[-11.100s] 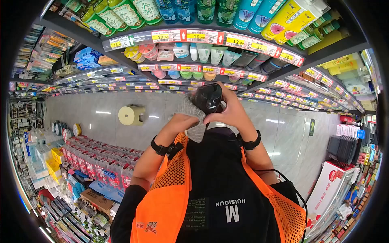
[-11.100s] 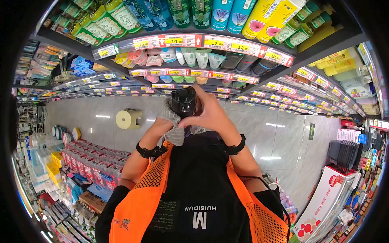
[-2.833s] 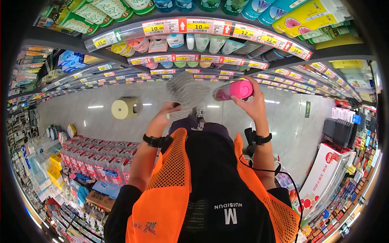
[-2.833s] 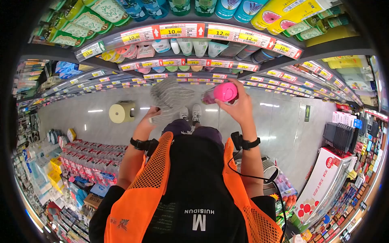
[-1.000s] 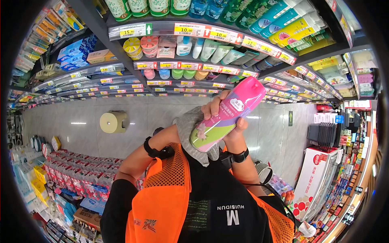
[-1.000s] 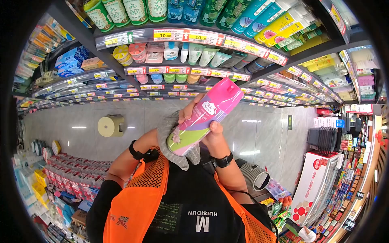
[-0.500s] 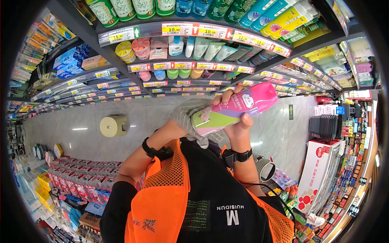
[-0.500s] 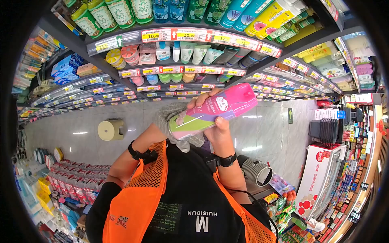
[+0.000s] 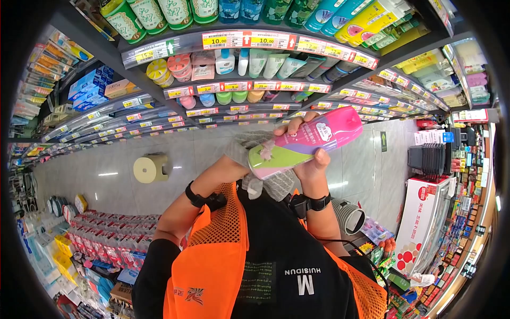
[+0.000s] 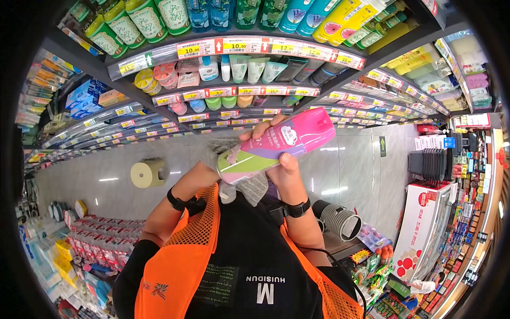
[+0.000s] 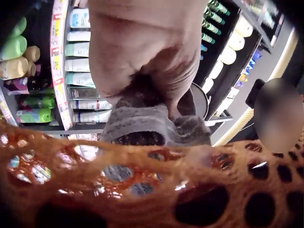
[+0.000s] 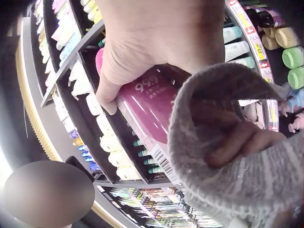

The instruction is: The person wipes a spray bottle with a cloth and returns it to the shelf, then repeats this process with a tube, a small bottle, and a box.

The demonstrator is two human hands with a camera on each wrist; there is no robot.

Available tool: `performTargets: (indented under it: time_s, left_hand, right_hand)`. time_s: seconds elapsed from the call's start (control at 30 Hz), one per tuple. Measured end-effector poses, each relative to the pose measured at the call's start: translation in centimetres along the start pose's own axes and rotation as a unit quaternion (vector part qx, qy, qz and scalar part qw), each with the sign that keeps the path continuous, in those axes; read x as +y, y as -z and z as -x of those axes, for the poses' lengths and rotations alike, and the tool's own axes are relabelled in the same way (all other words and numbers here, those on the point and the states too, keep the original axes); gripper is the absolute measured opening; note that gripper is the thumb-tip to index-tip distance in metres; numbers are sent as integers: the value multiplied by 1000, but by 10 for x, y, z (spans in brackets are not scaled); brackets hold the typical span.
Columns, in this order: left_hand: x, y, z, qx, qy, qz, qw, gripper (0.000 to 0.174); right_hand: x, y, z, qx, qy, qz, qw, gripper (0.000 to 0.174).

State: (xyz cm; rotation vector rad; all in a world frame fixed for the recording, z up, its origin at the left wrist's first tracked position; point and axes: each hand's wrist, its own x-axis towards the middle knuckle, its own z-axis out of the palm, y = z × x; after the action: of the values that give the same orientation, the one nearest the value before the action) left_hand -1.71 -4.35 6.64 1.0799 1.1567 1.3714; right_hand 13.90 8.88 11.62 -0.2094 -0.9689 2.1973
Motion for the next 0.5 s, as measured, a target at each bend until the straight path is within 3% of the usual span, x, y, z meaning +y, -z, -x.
performTargets:
  time_s: [0.13, 0.2, 0.27, 0.3, 0.4, 0.5]
  left_hand:
    - [13, 0, -4, -11, -15, -65, 998, 50]
    - [-10, 1, -1, 8, 8, -30, 999, 50]
    - [-57, 12, 10, 12, -41, -66, 997, 52]
    - [-53, 13, 10, 13, -65, -83, 994, 53]
    - [-29, 6, 12, 72, 111, 192, 972, 51]
    - [-11, 11, 2, -27, -33, -47, 998, 49]
  right_hand:
    - [4, 1, 1, 5, -10, 7, 1000, 73]
    - [7, -2, -1, 7, -9, 16, 1000, 73]
    - [10, 0, -2, -18, 5, 4, 1000, 72]
    - [10, 1, -2, -30, 12, -2, 999, 71]
    - [6, 0, -5, -27, 24, 12, 999, 72]
    - [0, 5, -5, -27, -4, 18, 999, 72]
